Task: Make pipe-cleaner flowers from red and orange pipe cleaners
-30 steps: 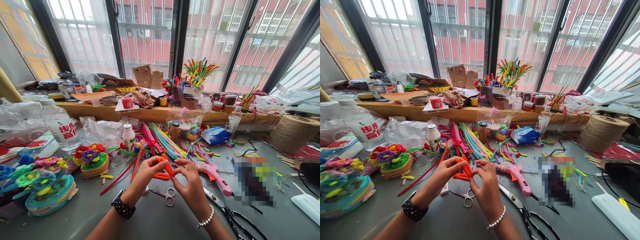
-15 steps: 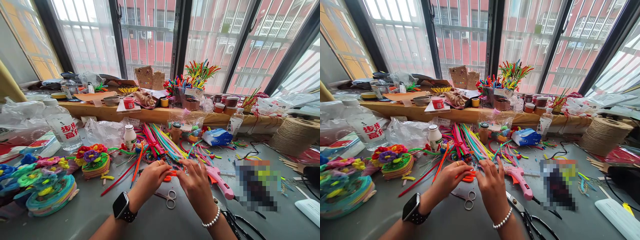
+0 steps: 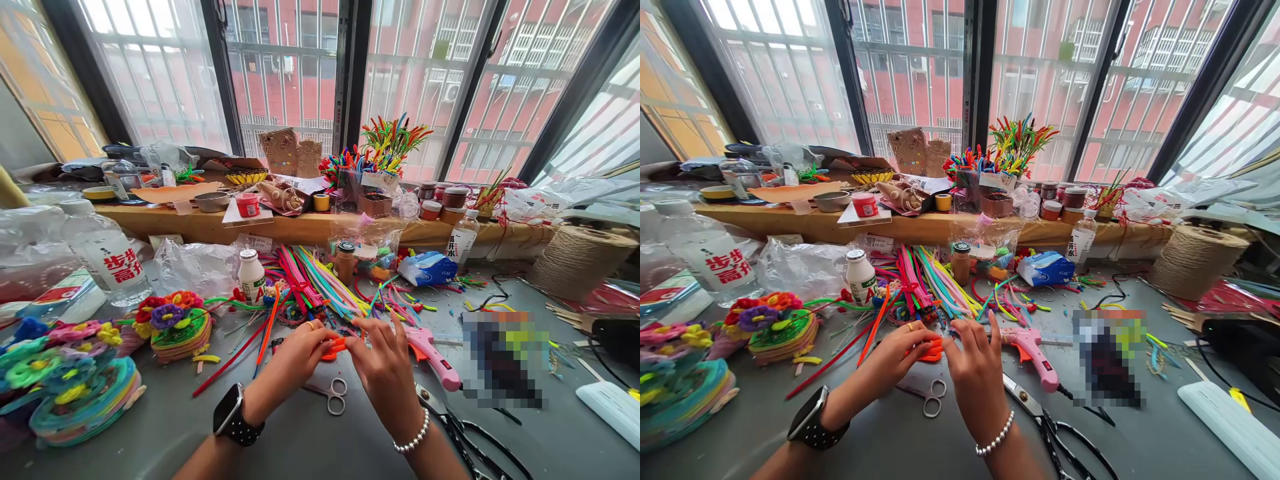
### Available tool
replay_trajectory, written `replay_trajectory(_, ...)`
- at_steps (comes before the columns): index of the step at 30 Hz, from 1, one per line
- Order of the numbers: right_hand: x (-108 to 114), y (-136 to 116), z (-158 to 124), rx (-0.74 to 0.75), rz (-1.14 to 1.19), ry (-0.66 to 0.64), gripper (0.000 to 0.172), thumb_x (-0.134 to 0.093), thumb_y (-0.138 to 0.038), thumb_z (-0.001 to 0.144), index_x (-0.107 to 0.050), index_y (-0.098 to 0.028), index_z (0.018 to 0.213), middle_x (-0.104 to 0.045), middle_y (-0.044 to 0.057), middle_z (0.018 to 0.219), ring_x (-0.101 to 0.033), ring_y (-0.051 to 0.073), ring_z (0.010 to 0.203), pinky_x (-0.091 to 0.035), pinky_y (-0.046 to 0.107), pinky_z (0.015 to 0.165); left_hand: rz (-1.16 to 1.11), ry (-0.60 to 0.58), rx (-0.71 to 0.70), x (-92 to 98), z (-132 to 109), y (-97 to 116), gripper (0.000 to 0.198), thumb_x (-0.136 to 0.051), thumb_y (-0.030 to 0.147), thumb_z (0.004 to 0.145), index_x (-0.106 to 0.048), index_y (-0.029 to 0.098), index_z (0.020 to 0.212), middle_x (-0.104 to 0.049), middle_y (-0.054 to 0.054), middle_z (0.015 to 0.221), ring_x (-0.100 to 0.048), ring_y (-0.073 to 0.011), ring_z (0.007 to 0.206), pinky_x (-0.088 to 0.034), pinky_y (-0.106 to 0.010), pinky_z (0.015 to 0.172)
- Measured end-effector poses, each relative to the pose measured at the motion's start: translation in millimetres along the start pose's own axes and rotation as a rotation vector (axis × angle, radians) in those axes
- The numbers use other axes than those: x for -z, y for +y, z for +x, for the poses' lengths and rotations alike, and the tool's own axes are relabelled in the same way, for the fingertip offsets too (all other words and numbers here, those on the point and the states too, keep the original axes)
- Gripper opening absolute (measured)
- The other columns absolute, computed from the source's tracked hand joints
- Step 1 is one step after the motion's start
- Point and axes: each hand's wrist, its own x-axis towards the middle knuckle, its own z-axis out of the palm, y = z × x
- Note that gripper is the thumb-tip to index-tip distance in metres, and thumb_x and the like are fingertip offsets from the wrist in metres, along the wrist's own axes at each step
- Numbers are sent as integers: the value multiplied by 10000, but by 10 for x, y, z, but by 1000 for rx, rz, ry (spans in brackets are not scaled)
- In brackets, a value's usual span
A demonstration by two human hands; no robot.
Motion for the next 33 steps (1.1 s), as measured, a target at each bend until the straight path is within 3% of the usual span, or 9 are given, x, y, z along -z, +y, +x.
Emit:
replay_trajectory(8, 24, -3, 7, -31, 34, -44, 128, -507, -147, 758, -608, -222, 778, -582, 49, 909, -506, 197, 909, -213, 497, 962, 166, 22, -49, -25, -9, 37, 179, -388, 201, 799, -560, 162, 763, -548, -43, 768, -513, -152, 749, -429, -253, 655)
replay_trajectory(11, 24, -6, 10, -77, 143, -37, 177, -474, -131, 766, -615, -220, 827, -579, 66, 950, -503, 211, 935, -282, 488, 931, 282, 94, -74, -57, -3, 36, 191, -370, 207, 813, -552, 155, 783, -548, -50, 766, -514, -153, 722, -432, -267, 642)
replay_trajectory(14, 25, -11, 4, -190, 374, -95, 237, -474, -142, 761, -591, -200, 958, -523, 99, 1094, -452, 230, 1043, -371, 439, 882, 402, 239, -133, -65, 1, 33, 186, -366, 188, 818, -549, 151, 819, -551, -52, 770, -510, -158, 721, -429, -286, 663)
replay_trajectory(17, 38, -29, 10, -387, 689, -210, 273, -497, -224, 759, -571, -194, 1020, -456, 106, 1197, -399, 239, 1115, -374, 424, 890, 538, 360, -203, -55, -11, 40, 158, -393, 156, 803, -548, 150, 836, -559, -49, 755, -510, -162, 702, -427, -295, 656)
replay_trajectory(24, 135, -123, 68, -818, 1385, -263, 278, -560, -299, 721, -601, -224, 985, -498, 61, 1184, -437, 233, 1090, -374, 395, 889, 708, 548, -313, -72, -80, 97, 178, -484, 127, 759, -532, 150, 928, -589, -38, 745, -534, -153, 679, -406, -281, 641)
replay_trajectory(27, 129, -148, 75, -885, 1549, -223, 272, -569, -300, 716, -610, -208, 968, -529, 59, 1147, -461, 224, 1063, -379, 385, 884, 685, 575, -306, -73, -92, 146, 180, -480, 132, 762, -536, 157, 931, -599, -36, 750, -550, -146, 694, -407, -279, 664)
replay_trajectory(33, -11, -182, 58, -993, 1458, -18, 197, -628, -292, 658, -639, -169, 812, -610, 58, 960, -531, 202, 936, -385, 360, 861, 671, 627, -323, -133, -83, 256, 78, -507, 149, 741, -551, 168, 802, -593, -14, 662, -549, -137, 624, -421, -258, 593)
